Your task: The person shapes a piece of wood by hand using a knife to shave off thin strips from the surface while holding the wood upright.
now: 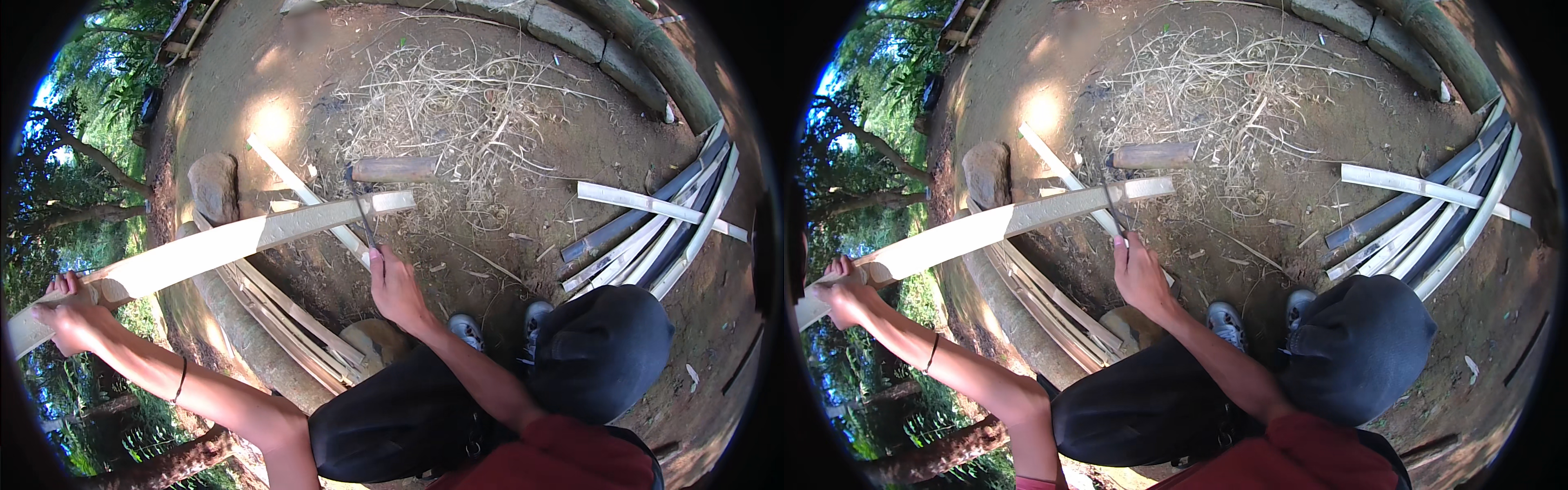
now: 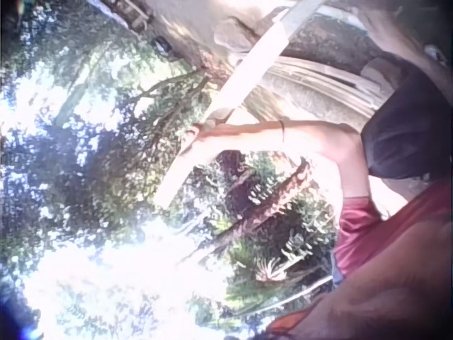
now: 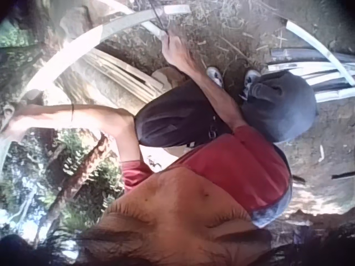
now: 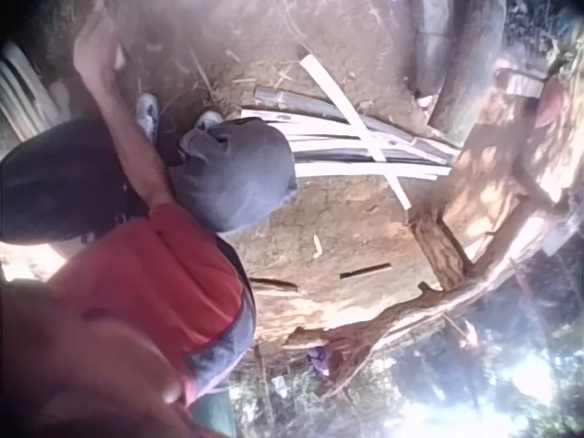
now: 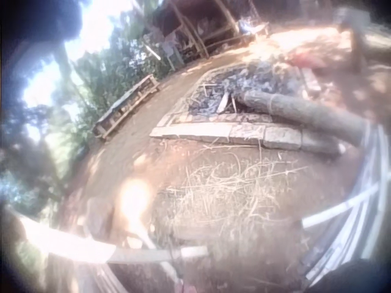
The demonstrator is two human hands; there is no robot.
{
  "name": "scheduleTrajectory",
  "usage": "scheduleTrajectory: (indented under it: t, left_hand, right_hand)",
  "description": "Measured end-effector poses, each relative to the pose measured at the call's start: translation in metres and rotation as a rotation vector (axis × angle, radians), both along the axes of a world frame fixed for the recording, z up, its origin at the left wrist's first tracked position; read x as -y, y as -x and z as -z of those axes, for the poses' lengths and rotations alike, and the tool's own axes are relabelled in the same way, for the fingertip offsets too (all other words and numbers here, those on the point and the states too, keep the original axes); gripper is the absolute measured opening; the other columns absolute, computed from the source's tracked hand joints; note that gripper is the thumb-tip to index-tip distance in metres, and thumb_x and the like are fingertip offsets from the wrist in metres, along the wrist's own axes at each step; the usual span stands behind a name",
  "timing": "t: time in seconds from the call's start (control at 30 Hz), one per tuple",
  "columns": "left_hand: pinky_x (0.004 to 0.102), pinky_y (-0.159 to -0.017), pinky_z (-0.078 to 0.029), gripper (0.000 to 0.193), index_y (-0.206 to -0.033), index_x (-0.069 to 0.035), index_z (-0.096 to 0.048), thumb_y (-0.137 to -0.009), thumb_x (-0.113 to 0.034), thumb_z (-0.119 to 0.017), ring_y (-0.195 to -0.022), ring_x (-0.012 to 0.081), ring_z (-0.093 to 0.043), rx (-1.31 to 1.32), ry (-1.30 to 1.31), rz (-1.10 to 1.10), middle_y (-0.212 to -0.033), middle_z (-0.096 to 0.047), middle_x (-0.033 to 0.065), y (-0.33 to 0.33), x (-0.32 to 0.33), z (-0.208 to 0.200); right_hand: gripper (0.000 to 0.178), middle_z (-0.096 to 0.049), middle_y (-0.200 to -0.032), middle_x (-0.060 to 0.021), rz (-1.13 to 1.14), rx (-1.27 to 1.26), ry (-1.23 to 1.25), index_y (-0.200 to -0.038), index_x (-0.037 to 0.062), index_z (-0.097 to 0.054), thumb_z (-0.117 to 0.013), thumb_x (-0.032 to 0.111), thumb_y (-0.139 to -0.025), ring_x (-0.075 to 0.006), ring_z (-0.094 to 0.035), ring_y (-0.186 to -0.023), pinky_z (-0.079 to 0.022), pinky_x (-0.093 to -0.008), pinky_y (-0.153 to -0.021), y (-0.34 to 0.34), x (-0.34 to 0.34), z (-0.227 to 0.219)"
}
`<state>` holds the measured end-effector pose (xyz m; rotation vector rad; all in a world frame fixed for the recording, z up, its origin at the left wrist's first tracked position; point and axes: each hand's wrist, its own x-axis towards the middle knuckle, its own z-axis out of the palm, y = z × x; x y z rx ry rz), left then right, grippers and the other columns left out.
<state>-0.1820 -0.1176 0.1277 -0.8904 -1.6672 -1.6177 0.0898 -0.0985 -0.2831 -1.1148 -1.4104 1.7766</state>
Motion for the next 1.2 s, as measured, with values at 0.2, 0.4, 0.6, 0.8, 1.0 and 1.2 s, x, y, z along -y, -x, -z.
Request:
scheduleTrajectory:
  t: [0.2,0.4,0.6,0.8,1.0,1.2]
  left_hand:
    - [0.0478,-0.076,-0.062,0.057,-0.103,0.026,-0.046,-0.105,-0.031,-0.041,-0.083,0.0391,-0.065,-0.017,-0.047,0.001,-0.1,-0.058,0.0335,0.011,0.006,0.005]
    - [0.0473,-0.074,-0.065,0.061,-0.105,0.029,-0.046,-0.105,-0.031,-0.04,-0.085,0.0416,-0.067,-0.051,-0.061,-0.056,-0.102,-0.06,0.0362,-0.021,-0.014,0.008]
    - [0.049,-0.081,-0.066,0.066,-0.103,0.033,-0.043,-0.107,-0.033,-0.039,-0.091,0.0462,-0.067,-0.005,-0.142,-0.13,-0.107,-0.059,0.0395,-0.041,-0.036,0.002]
    - [0.0522,-0.085,-0.061,0.064,-0.109,0.03,-0.044,-0.107,-0.034,-0.037,-0.094,0.0472,-0.064,-0.003,-0.104,0.019,-0.111,-0.057,0.0379,0.022,0.006,-0.026]
    - [0.0547,-0.088,-0.057,0.065,-0.114,0.03,-0.042,-0.107,-0.034,-0.034,-0.098,0.0469,-0.061,0.0,-0.105,-0.034,-0.114,-0.055,0.0377,-0.018,-0.032,-0.002]
    - [0.0565,-0.088,-0.059,0.066,-0.115,0.032,-0.037,-0.107,-0.033,-0.036,-0.095,0.0493,-0.063,0.048,-0.148,-0.01,-0.111,-0.055,0.0413,0.013,-0.006,-0.023]
  right_hand:
    - [0.034,-0.062,-0.069,-0.0315,-0.034,0.104,0.102,-0.117,-0.0034,-0.053,-0.042,0.026,-0.106,-0.0536,-0.062,-0.068,-0.048,-0.0622,-0.065,-0.005,0.004,0.02]
    - [0.043,-0.062,-0.074,-0.0341,-0.048,0.025,0.12,-0.119,-0.0041,-0.051,-0.04,0.035,-0.106,-0.0566,-0.062,-0.078,-0.047,-0.0625,-0.074,-0.003,0.005,-0.011]
    - [0.039,-0.06,-0.068,-0.0274,0.003,0.117,0.155,-0.101,-0.0031,-0.061,-0.041,0.03,-0.107,-0.0483,-0.064,-0.07,-0.047,-0.0563,-0.069,-0.012,-0.003,0.036]
    - [0.037,-0.062,-0.072,-0.0328,-0.018,0.065,0.09,-0.099,-0.0047,-0.059,-0.046,0.029,-0.105,-0.0541,-0.062,-0.075,-0.047,-0.0612,-0.072,-0.007,0.001,-0.004]
    - [0.039,-0.064,-0.075,-0.0302,0.027,0.211,0.02,-0.099,-0.0045,-0.063,-0.046,0.03,-0.105,-0.0501,-0.064,-0.074,-0.049,-0.0563,-0.064,-0.007,0.005,0.075]
    - [0.042,-0.062,-0.067,-0.0314,-0.003,0.147,-0.018,-0.106,-0.0046,-0.06,-0.045,0.035,-0.104,-0.0518,-0.064,-0.069,-0.051,-0.0601,-0.065,-0.016,0.001,-0.011]
